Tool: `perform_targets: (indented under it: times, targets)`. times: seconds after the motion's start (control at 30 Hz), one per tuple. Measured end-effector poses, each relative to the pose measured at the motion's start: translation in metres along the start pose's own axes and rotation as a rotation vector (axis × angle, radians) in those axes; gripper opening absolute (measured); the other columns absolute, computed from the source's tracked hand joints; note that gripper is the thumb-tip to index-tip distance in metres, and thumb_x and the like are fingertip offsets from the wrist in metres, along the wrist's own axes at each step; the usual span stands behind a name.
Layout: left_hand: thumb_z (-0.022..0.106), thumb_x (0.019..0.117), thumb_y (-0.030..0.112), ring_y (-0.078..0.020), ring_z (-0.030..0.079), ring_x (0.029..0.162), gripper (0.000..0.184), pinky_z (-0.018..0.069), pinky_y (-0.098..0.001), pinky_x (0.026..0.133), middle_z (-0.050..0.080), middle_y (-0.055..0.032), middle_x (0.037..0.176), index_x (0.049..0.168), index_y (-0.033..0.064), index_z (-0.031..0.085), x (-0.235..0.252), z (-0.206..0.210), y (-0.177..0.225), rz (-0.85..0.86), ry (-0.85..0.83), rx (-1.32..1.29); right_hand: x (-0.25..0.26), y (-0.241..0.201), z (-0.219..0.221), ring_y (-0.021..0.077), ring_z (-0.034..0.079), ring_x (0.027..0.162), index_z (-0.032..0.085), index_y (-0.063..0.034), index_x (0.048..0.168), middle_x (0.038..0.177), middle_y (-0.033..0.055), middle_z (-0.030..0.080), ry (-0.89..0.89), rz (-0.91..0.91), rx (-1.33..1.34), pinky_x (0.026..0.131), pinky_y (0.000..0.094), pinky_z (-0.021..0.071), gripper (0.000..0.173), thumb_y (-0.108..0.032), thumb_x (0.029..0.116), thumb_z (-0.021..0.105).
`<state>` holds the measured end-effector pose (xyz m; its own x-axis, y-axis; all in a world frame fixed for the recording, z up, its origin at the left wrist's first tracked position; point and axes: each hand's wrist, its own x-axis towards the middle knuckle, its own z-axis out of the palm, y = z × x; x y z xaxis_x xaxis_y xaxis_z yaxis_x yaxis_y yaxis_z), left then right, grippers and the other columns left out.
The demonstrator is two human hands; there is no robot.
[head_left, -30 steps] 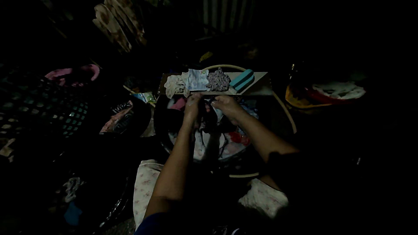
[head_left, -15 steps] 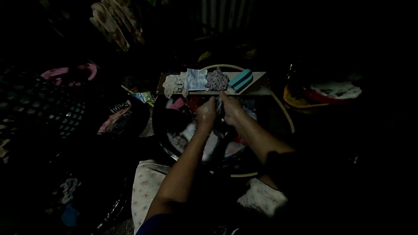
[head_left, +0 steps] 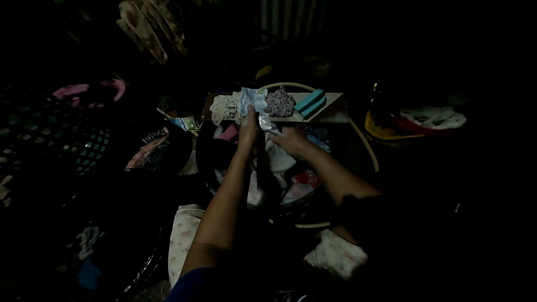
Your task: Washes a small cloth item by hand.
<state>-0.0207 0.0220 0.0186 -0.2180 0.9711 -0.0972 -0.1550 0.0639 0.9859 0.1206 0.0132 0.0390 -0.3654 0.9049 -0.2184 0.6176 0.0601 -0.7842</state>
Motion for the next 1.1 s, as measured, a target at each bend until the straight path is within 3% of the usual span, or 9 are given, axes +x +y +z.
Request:
perform_targets:
  times: [0.1,0.17,0.37,0.5,0.6,0.67,0.77,0.87,1.1]
  targets:
    - [0.023,0.1138,0.039,-0.0330,0.057,0.125,0.062,0.0441,-0.0498,0.108,0.058,-0.0288,0.134,0.137,-0.0104,0.052,-0.017,-0.004,-0.010,0.004,-0.117,0.344,0.011,0.010,0.004,0.0340,0.057,0.129,0.060,0.0042,0.134,0.135,0.0252,0.060,0.211,-0.105,0.192,0.111,0.0508,0.0425,0.043,-0.027,0.1046,0.061]
    - [0.043,0.1110,0.033,-0.0322,0.063,0.101,0.048,0.0497,-0.0509,0.093,0.067,-0.0246,0.106,0.111,-0.0098,0.065,-0.026,0.002,-0.020,0.093,-0.082,0.567,0.012,0.010,0.007,0.0332,0.056,0.129,0.060,0.0057,0.133,0.136,0.0254,0.060,0.277,-0.098,0.257,0.110,0.0493,0.0422,0.042,-0.027,0.1072,0.055]
    - [0.043,0.1095,0.028,-0.0420,0.070,0.105,0.045,0.0530,-0.0595,0.089,0.072,-0.0258,0.108,0.109,-0.0072,0.071,-0.052,0.035,-0.016,0.333,0.079,1.038,0.012,0.000,0.027,0.0206,0.059,0.097,0.056,-0.0012,0.130,0.108,0.0132,0.060,0.348,0.147,0.751,0.086,0.0407,0.0507,0.055,-0.047,0.1113,0.032]
    - [0.042,0.1101,0.018,-0.0426,0.065,0.116,0.037,0.0483,-0.0587,0.101,0.069,-0.0256,0.120,0.127,-0.0025,0.067,-0.036,0.026,-0.001,0.268,0.032,1.048,-0.001,-0.010,0.012,0.0323,0.053,0.131,0.054,0.0004,0.142,0.142,0.0225,0.056,0.198,0.113,0.486,0.109,0.0554,0.0406,0.056,-0.043,0.1124,0.033]
    - [0.037,0.1124,0.021,-0.0428,0.059,0.124,0.041,0.0426,-0.0589,0.107,0.064,-0.0292,0.127,0.132,-0.0051,0.061,-0.016,0.012,0.011,0.110,0.017,0.863,0.007,0.007,-0.005,0.0309,0.060,0.115,0.058,0.0027,0.131,0.126,0.0228,0.061,0.180,-0.124,0.194,0.099,0.0512,0.0479,0.045,-0.034,0.1060,0.056]
    - [0.031,0.1143,0.027,-0.0374,0.058,0.121,0.047,0.0435,-0.0532,0.104,0.061,-0.0289,0.127,0.131,-0.0076,0.058,-0.015,0.005,0.025,-0.035,0.055,0.642,0.013,0.026,-0.014,0.0370,0.054,0.128,0.055,0.0003,0.141,0.139,0.0248,0.056,0.176,-0.198,0.081,0.108,0.0578,0.0423,0.063,-0.038,0.0944,0.072]
    - [0.033,0.1117,0.046,-0.0238,0.061,0.096,0.056,0.0535,-0.0444,0.085,0.062,-0.0176,0.109,0.127,-0.0020,0.057,-0.009,0.002,0.022,-0.171,0.182,0.134,0.009,0.031,-0.008,0.0276,0.063,0.118,0.056,-0.0021,0.138,0.130,0.0195,0.063,0.096,-0.047,0.316,0.101,0.0496,0.0508,0.051,-0.035,0.1005,0.066]
    - [0.029,0.1098,0.054,-0.0248,0.067,0.098,0.064,0.0581,-0.0469,0.085,0.066,-0.0177,0.111,0.133,0.0005,0.054,-0.008,0.005,0.006,-0.128,0.142,-0.181,0.012,0.028,0.009,0.0262,0.062,0.118,0.053,-0.0023,0.139,0.130,0.0190,0.062,0.150,0.035,0.521,0.101,0.0487,0.0518,0.049,-0.036,0.1047,0.058]
    - [0.078,0.0895,0.038,-0.0346,0.066,0.111,0.060,0.0511,-0.0544,0.100,0.069,-0.0250,0.116,0.126,-0.0066,0.063,-0.047,0.031,-0.007,0.128,0.129,0.483,0.017,0.014,0.022,0.0237,0.057,0.125,0.054,-0.0023,0.139,0.136,0.0166,0.059,0.366,0.130,0.854,0.104,0.0461,0.0482,0.064,-0.055,0.1081,0.036]
